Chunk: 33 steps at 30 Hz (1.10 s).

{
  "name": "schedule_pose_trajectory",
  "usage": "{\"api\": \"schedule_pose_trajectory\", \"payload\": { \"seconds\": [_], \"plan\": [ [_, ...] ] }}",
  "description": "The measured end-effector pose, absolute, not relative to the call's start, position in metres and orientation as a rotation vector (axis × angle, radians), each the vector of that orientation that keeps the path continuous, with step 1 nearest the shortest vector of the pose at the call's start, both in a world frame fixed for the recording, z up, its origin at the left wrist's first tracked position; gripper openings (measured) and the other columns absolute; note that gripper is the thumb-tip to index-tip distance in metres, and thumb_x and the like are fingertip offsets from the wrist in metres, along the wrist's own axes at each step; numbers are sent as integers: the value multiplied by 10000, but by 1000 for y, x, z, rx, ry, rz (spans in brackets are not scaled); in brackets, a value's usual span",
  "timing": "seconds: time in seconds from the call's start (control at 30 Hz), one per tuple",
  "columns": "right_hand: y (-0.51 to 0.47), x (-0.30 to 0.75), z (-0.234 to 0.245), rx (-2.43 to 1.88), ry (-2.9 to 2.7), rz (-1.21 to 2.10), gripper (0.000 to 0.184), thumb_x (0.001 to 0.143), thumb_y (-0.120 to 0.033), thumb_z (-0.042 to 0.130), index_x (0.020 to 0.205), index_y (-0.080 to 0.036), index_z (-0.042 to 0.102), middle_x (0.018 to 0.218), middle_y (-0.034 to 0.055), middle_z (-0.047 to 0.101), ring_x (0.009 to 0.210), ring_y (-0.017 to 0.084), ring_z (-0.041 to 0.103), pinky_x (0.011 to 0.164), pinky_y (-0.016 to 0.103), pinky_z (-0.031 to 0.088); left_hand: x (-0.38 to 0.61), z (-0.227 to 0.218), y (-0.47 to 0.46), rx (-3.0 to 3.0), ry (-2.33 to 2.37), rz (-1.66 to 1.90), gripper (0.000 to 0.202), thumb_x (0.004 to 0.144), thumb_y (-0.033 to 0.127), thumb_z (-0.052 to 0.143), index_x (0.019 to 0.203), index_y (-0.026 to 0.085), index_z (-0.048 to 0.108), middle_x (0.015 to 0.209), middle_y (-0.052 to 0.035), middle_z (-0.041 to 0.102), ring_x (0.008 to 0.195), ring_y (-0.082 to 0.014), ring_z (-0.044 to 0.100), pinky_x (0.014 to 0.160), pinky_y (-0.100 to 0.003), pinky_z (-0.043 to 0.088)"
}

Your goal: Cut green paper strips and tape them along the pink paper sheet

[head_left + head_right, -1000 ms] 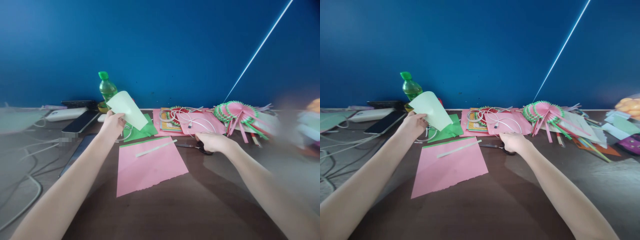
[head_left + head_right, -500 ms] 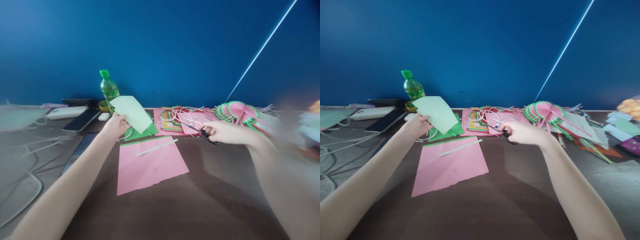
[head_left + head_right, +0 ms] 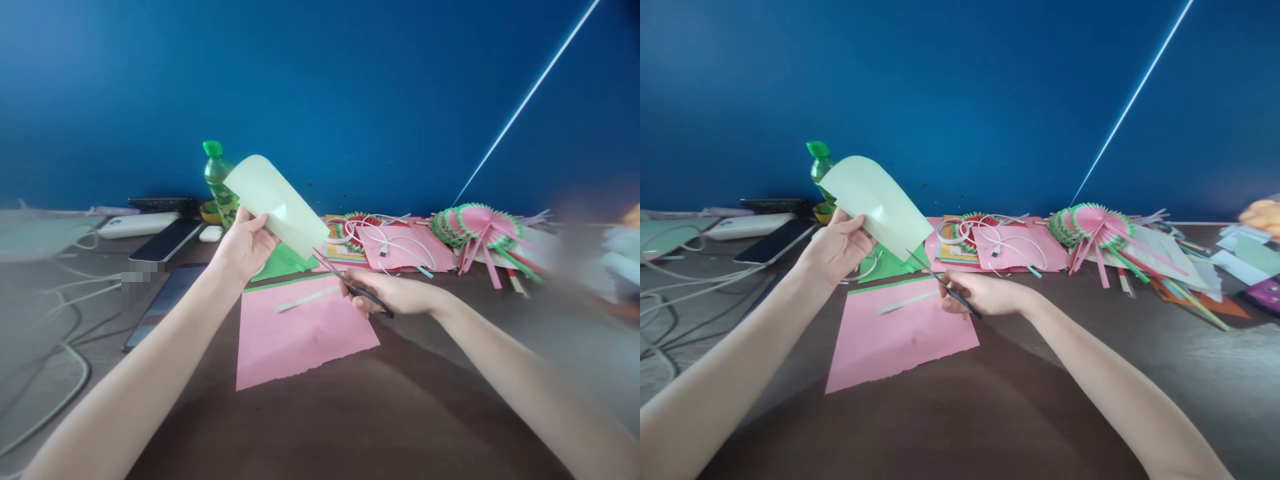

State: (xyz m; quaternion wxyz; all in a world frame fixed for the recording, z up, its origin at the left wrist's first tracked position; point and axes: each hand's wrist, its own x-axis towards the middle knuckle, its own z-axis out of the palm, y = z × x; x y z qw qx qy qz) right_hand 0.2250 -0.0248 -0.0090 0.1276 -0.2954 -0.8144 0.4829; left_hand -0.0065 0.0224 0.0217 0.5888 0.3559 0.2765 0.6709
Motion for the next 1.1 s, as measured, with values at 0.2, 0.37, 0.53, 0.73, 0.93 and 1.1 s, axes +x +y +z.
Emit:
{"api": "schedule_pose_trajectory", "payload": {
  "seconds": [0.2,0.37,0.53,0.73,0.93,1.1],
  "plan": [
    [-27,216,-16,-898,-2292,1424,316,843,-478,472,915,-178,404,758,-15,444,634,75,439,591,218,393,1,23,15,832,626,1535,444,815,-30,334,1085,265,528,1100,-18,629,995,-149,614,871,-332,509],
    [-30,214,-15,-948,-2269,1355,306,833,-479,489,887,-186,418,731,-27,432,598,70,413,569,219,375,3,22,13,857,618,1518,444,809,-20,356,1094,275,527,1110,-21,623,1015,-162,607,883,-344,501],
    [-31,212,-17,-989,-2256,1333,313,817,-483,512,886,-190,423,724,-27,438,584,70,394,550,217,361,3,21,13,865,600,1506,445,807,-16,360,1090,282,531,1131,-11,611,1021,-156,602,893,-348,494],
    [-31,210,-16,-987,-2234,1338,320,807,-485,523,882,-189,428,732,-22,453,583,76,410,546,217,368,4,21,13,864,616,1505,448,810,-14,351,1091,285,531,1145,0,608,1030,-151,594,882,-337,497],
    [-31,211,-14,-1003,-2209,1341,331,797,-495,532,885,-189,437,736,-21,459,576,77,427,556,222,381,5,20,12,875,601,1494,471,805,-11,361,1121,301,522,1099,-3,627,1002,-151,609,878,-346,500],
    [-31,211,-13,-1008,-2206,1335,318,796,-482,542,882,-194,440,732,-28,459,561,73,438,547,219,381,6,21,10,858,620,1494,474,807,-18,354,1109,304,526,1106,7,626,994,-145,614,872,-339,502]
  ]
}}
